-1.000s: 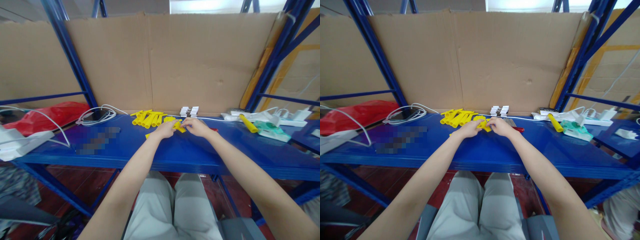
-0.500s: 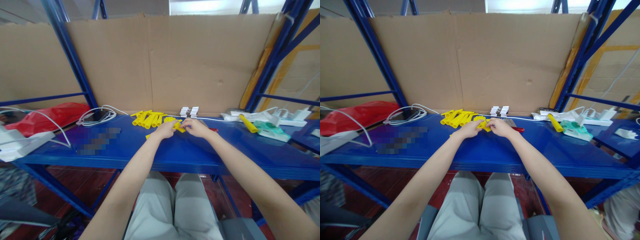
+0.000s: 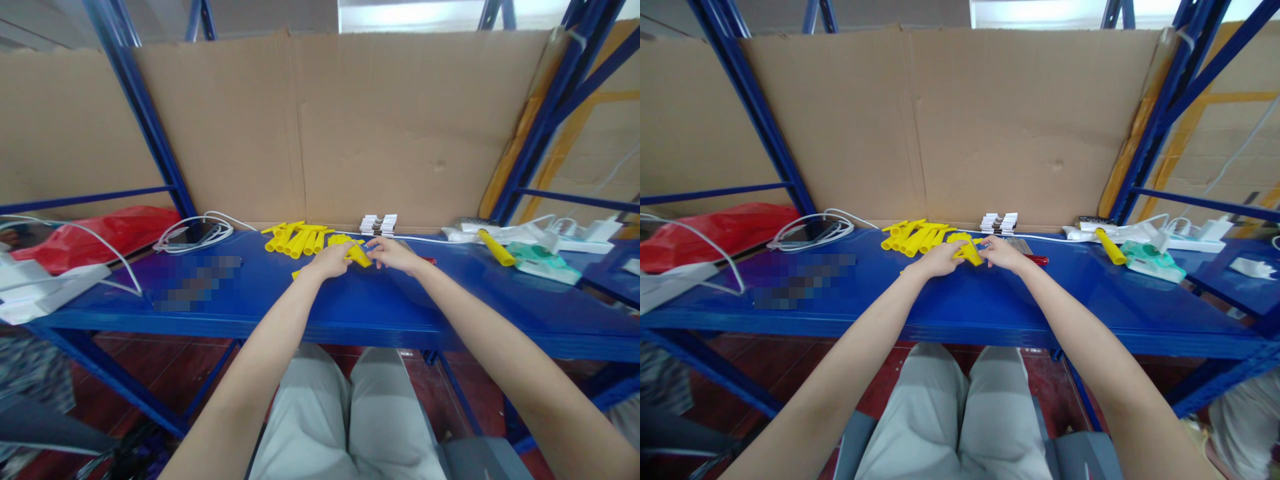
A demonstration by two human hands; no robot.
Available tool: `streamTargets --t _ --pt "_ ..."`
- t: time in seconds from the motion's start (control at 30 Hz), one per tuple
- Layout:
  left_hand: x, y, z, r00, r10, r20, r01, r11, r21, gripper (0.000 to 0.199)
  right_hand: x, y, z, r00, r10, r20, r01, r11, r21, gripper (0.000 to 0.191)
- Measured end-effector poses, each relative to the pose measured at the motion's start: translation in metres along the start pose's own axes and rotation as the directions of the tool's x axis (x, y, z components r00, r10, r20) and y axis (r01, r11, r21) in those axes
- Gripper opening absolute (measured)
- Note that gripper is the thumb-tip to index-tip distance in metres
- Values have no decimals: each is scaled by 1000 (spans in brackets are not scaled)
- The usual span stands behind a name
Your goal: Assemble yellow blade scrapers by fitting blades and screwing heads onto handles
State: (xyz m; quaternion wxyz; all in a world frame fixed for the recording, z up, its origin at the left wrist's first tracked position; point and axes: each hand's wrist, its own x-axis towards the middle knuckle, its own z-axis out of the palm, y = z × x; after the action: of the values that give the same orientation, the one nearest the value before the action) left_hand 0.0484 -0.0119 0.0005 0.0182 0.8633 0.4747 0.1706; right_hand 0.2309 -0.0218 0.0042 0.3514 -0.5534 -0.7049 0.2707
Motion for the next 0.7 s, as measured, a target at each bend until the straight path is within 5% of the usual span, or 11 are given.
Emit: streamTargets --t 0.23,0.5,0.7 --pt "3 -2 4 998 0 -59 -3 998 -57 52 -7 -9 1 982 165 86 -184 936 301 31" --pt "5 -6 7 990 132 -50 -136 986 -98 69 -6 -7 -1 970 239 50 -240 890 389 30" --pt "7 -9 9 970 238 -41 -241 964 -112 62 -4 -6 -3 961 275 24 -259 870 420 26"
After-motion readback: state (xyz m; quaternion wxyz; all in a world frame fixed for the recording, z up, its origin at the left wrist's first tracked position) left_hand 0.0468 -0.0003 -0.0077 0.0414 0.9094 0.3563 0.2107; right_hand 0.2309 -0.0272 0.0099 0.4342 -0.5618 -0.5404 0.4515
